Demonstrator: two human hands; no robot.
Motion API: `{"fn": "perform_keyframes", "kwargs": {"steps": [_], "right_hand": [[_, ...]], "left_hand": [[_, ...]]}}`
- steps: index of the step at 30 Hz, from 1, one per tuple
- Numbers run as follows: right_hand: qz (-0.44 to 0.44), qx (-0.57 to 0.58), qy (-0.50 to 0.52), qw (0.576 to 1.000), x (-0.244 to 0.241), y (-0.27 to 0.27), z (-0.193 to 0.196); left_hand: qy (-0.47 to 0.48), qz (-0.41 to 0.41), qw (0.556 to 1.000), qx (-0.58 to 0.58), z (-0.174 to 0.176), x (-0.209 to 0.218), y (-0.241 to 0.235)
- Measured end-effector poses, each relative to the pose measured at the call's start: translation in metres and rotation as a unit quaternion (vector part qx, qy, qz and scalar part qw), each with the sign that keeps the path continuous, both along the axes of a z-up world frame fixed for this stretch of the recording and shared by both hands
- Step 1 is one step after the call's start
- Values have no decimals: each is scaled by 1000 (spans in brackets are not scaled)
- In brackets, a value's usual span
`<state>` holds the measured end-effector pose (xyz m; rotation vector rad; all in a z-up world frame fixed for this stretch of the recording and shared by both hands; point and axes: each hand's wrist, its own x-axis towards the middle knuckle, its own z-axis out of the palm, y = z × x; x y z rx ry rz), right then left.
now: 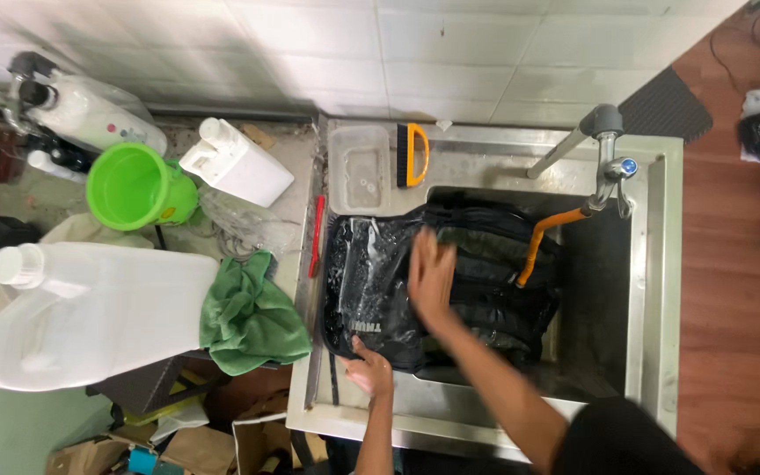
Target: The person scrubs a black backpack in a stainless steel sink using a white brush and running water. They scrub the exterior and interior, rinse the bag, and then use a small rectangular sponge to scrub the surface before rinsing again.
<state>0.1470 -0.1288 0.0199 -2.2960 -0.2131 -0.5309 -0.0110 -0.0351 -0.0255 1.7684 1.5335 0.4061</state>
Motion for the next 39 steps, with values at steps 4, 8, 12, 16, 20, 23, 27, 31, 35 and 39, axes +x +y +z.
{"fn": "perform_keyframes", "kwargs": {"steps": [4, 8, 12, 16, 20, 23, 27, 31, 35, 39], "right_hand": [[153, -23, 206, 966, -100, -18, 53], [88, -77, 53, 992, 6, -13, 40], [-51, -12, -32, 998, 21, 17, 5], [145, -1, 144, 979, -117, -10, 14], [135, -64, 106, 983, -49, -16, 33], [-55, -33, -36, 997, 60, 16, 37], [-125, 374, 297, 870, -39, 30, 97], [284, 47, 200, 937, -80, -9, 90], [115, -51, 22, 992, 45, -2, 53], [112, -54, -92, 988, 8, 15, 57]], "left_hand": [[-8, 15, 1000, -18, 10, 7, -1], [-21, -16, 1000, -15, 25, 1, -4], [-14, 14, 999, -26, -8, -3, 2], [-12, 21, 1000, -7, 2, 6, 0], [-24, 14, 1000, 3, 18, 3, -3], [36, 25, 998, 45, -56, -7, 5], [-26, 6, 999, -18, 2, 4, 3], [-25, -6, 1000, 15, -8, -7, 4], [-8, 0, 1000, 19, -15, -1, 6], [13, -14, 1000, 2, -41, -17, 13]]}}
